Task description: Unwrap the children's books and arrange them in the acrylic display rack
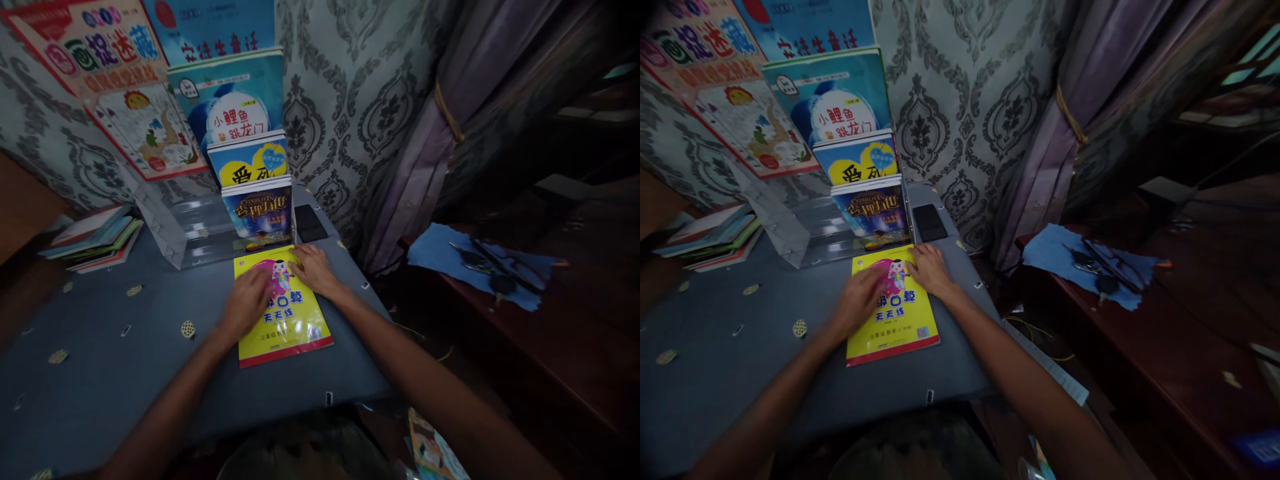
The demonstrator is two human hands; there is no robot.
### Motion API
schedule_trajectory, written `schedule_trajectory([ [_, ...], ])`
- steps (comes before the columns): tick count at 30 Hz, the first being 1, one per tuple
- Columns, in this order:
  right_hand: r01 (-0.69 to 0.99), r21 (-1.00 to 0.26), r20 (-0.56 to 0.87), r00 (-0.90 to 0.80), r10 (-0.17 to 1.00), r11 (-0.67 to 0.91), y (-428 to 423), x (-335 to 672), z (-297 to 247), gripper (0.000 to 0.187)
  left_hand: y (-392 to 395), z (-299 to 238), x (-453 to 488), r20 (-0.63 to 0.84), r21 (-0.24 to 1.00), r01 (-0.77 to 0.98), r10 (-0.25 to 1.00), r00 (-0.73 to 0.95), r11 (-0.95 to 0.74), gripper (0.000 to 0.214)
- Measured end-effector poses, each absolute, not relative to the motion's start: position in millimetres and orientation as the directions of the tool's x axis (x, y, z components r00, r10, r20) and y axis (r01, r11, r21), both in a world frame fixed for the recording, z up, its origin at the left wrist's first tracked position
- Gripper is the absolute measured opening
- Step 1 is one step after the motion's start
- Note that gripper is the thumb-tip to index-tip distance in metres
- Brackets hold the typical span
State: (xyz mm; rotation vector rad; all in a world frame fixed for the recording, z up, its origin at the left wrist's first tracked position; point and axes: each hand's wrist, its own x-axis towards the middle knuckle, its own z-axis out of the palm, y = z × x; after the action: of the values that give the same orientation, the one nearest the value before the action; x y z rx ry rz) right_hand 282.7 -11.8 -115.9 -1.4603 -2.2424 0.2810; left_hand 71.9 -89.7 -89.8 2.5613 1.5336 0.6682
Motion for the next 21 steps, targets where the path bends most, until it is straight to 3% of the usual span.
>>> schedule_trajectory([
  [2,0.812,-0.398,0.258,-0.347,0.902,0.426,-11.7,282.9,-116.5,0.043,-69.2,-90.6,53.0,0.309,0.237,0.916,0.919,0.244,-0.323,0.035],
  [4,0.811,-0.395,0.258,-0.353,0.899,0.432,-12.0,283.2,-116.3,0.043,-55.1,-92.0,40.3,0.254,0.199,0.947,0.947,0.199,-0.252,0.034],
  [14,0.791,-0.442,0.275,-0.329,0.903,0.423,-10.9,285.2,-115.1,0.034,-51.0,-84.9,55.4,0.183,-0.077,0.97,0.953,0.242,-0.231,0.031],
  [21,0.781,-0.488,0.283,-0.281,0.917,0.389,-7.8,285.1,-115.9,0.033,-33.2,-87.3,83.8,0.181,0.018,0.936,0.922,0.342,-0.351,0.034],
])
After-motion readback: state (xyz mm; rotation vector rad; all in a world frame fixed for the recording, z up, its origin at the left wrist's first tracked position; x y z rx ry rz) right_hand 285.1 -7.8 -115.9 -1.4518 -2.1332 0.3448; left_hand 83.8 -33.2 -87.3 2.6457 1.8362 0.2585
